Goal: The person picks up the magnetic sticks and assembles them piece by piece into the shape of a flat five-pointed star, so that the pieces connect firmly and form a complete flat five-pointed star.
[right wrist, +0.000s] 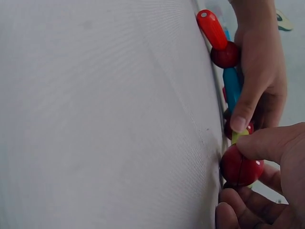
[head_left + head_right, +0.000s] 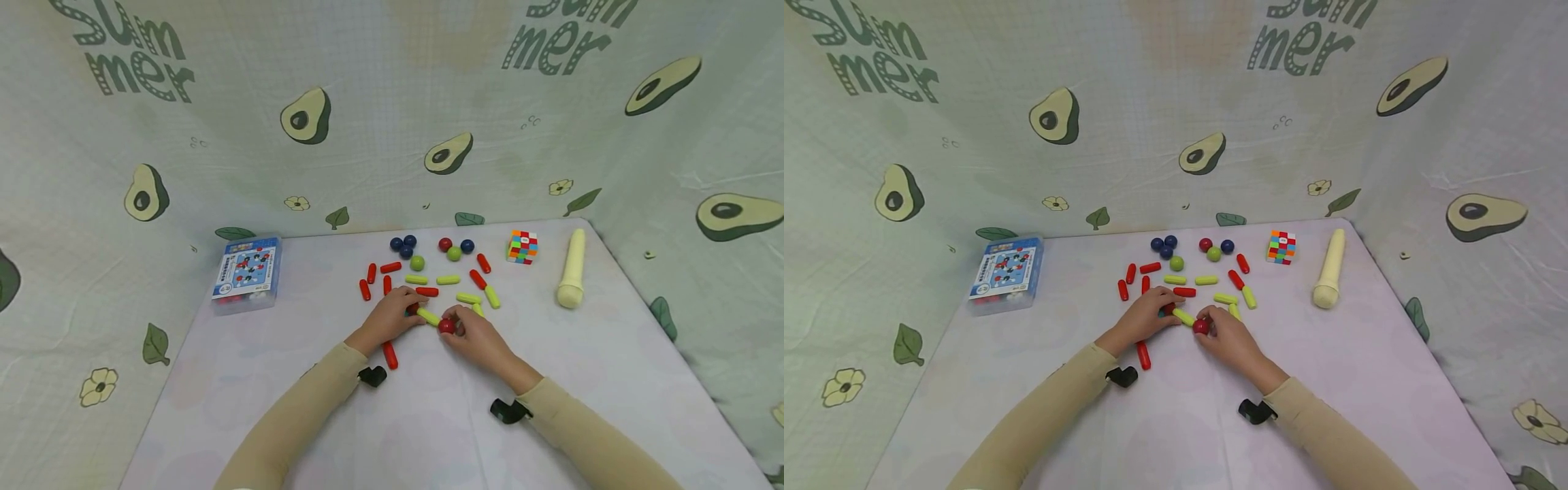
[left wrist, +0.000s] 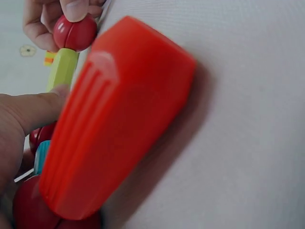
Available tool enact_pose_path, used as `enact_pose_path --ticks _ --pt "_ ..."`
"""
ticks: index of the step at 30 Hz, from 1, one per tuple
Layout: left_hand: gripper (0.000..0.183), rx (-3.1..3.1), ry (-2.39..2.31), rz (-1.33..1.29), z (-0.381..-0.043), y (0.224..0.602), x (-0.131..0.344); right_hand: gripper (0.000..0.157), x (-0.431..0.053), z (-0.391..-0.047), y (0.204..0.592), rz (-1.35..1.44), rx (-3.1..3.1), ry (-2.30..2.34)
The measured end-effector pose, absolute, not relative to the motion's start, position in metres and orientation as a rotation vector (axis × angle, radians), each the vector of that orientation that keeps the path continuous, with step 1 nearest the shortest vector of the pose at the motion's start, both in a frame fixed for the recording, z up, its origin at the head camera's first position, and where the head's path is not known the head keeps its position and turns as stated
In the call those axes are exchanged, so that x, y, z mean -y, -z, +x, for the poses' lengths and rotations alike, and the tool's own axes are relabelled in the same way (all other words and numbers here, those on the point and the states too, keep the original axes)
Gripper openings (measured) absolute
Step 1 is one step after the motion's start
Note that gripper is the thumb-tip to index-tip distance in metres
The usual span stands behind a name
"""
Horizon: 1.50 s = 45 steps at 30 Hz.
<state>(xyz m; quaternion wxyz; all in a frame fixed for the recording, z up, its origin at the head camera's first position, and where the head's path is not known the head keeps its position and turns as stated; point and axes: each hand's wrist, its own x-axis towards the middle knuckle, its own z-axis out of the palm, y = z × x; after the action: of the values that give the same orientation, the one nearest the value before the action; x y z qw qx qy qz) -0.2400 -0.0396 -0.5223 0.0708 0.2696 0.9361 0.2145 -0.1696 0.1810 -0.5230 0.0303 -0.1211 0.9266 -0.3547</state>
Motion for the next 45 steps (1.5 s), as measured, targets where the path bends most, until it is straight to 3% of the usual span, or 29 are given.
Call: enact_pose_path --ticks 5,18,27,38,45 --pt "0.057 -2.835 -0.695 0.621 -0.235 0.522 0.046 0.034 -0.179 -0.168 0.523 -0.346 -2.863 1.088" --pt "0.042 -2.841 -0.853 0.469 -0.22 0.521 0.068 0.031 -0.179 -0.171 0.516 -0.322 -2.882 1.089" --pt "0.027 -2.823 -0.907 0.45 -0.221 0.528 0.071 0.032 -0.179 -0.2 0.506 -0.326 -2.888 1.093" --pt "0.029 -2.805 -0.944 0.416 -0.223 0.532 0.07 0.036 -0.17 -0.242 0.508 -0.421 -2.935 0.872" --pt "0.029 -2.808 -0.954 0.399 -0.222 0.533 0.07 0.03 -0.163 -0.255 0.509 -0.435 -2.932 0.808"
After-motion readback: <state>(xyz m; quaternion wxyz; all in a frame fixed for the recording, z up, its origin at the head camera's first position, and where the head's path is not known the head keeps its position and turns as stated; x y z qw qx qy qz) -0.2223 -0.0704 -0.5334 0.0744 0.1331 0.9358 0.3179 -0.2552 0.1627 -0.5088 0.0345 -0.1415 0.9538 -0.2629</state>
